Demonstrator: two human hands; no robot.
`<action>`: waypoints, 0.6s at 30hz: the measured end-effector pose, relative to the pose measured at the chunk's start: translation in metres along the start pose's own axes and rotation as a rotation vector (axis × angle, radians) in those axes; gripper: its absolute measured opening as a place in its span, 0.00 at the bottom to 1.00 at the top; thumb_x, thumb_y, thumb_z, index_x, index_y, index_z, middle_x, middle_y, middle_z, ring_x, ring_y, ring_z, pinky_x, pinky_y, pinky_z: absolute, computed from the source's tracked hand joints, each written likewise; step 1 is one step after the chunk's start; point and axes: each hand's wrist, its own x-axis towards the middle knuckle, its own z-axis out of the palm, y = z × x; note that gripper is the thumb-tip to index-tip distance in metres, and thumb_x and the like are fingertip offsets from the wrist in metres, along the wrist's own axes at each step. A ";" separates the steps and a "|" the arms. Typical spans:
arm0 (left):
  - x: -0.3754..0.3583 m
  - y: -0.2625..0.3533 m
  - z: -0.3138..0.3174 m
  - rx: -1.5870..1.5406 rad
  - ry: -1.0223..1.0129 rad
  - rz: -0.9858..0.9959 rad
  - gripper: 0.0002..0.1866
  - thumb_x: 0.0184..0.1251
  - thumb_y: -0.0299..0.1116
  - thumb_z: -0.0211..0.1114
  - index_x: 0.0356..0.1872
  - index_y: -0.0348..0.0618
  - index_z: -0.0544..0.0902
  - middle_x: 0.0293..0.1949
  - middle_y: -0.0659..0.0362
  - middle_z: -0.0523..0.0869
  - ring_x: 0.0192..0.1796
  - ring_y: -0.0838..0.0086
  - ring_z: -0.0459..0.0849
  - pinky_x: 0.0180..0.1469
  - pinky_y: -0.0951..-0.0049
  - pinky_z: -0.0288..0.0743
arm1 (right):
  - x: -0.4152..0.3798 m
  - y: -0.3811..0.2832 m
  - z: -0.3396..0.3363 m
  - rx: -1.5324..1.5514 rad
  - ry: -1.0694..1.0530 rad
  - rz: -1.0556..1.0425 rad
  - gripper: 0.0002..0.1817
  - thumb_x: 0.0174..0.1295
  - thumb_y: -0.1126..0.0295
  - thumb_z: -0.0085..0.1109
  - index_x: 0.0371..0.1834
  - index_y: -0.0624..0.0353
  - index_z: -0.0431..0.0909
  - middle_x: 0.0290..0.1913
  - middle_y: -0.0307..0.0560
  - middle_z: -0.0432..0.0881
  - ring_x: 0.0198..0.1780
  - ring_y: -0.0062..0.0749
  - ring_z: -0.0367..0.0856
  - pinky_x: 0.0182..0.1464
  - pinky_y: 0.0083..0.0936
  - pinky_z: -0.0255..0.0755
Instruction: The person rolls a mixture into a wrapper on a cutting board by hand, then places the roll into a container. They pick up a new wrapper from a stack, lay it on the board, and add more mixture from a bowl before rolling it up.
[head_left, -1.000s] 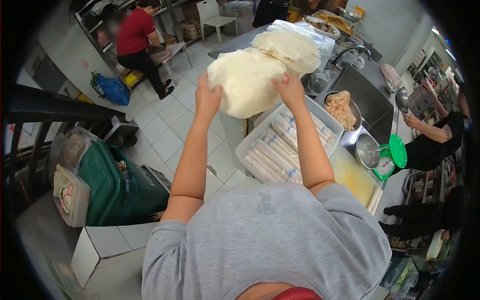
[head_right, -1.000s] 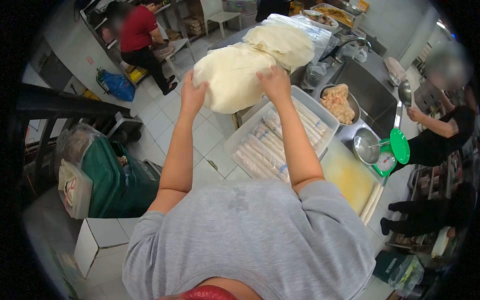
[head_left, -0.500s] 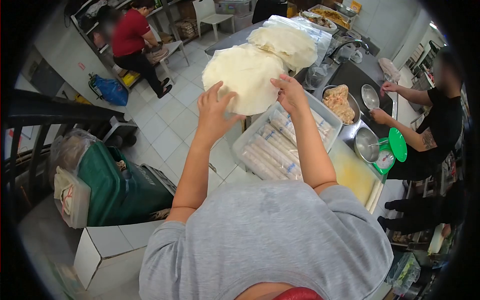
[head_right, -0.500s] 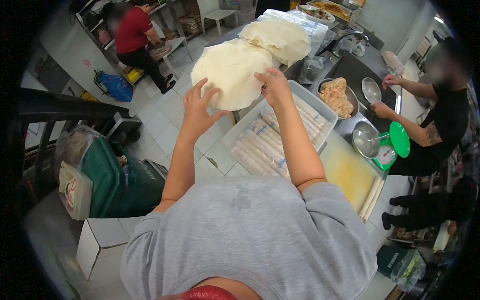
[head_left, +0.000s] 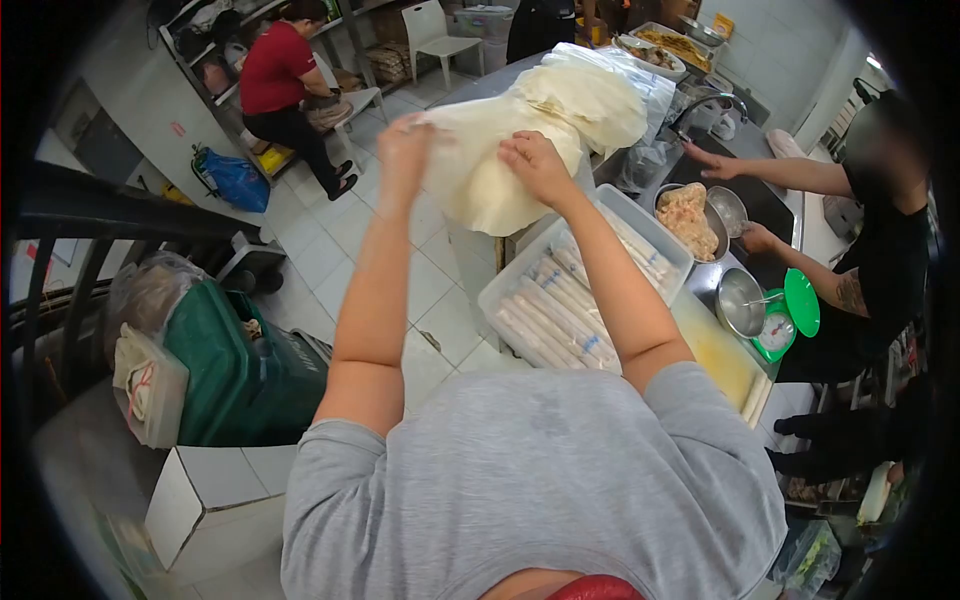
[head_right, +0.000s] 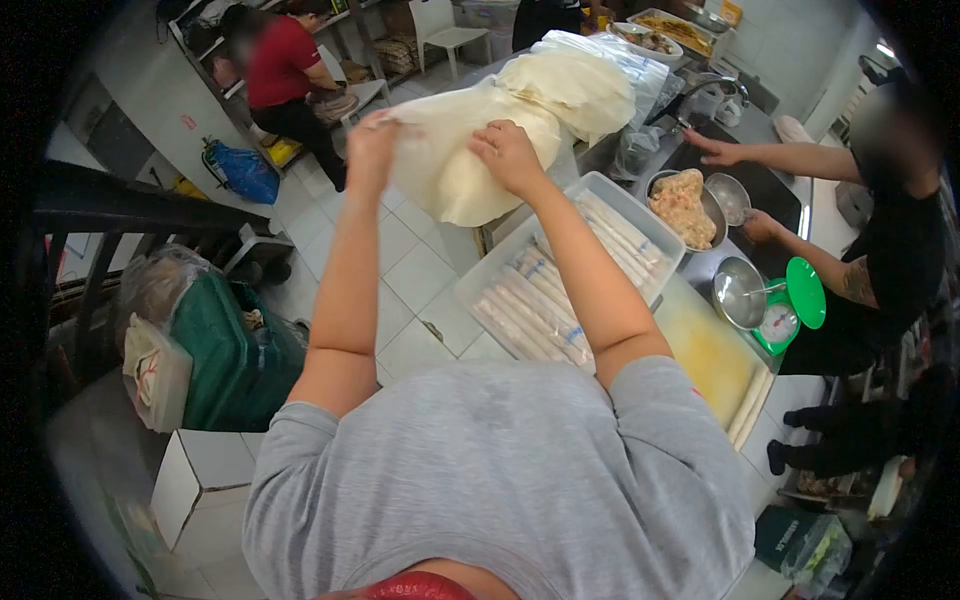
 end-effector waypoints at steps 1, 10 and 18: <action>0.014 0.002 -0.021 -0.123 -0.019 -0.033 0.14 0.61 0.28 0.56 0.42 0.27 0.80 0.29 0.55 0.88 0.31 0.73 0.84 0.35 0.75 0.76 | -0.001 0.005 0.004 -0.207 -0.006 -0.103 0.16 0.63 0.58 0.58 0.48 0.53 0.82 0.49 0.52 0.78 0.53 0.45 0.74 0.56 0.41 0.67; 0.115 -0.044 -0.161 -0.113 0.250 -0.418 0.15 0.62 0.21 0.54 0.50 0.31 0.77 0.45 0.48 0.83 0.43 0.59 0.85 0.41 0.59 0.82 | 0.048 -0.013 0.007 -0.561 -0.215 0.169 0.26 0.59 0.48 0.58 0.56 0.50 0.76 0.53 0.53 0.74 0.56 0.50 0.70 0.58 0.50 0.63; 0.113 -0.008 -0.234 0.256 0.386 -0.163 0.12 0.56 0.28 0.57 0.36 0.29 0.82 0.36 0.46 0.86 0.39 0.56 0.86 0.40 0.57 0.79 | 0.072 -0.005 0.018 -0.693 -0.266 0.322 0.28 0.61 0.45 0.56 0.58 0.51 0.74 0.56 0.56 0.73 0.59 0.51 0.70 0.58 0.50 0.66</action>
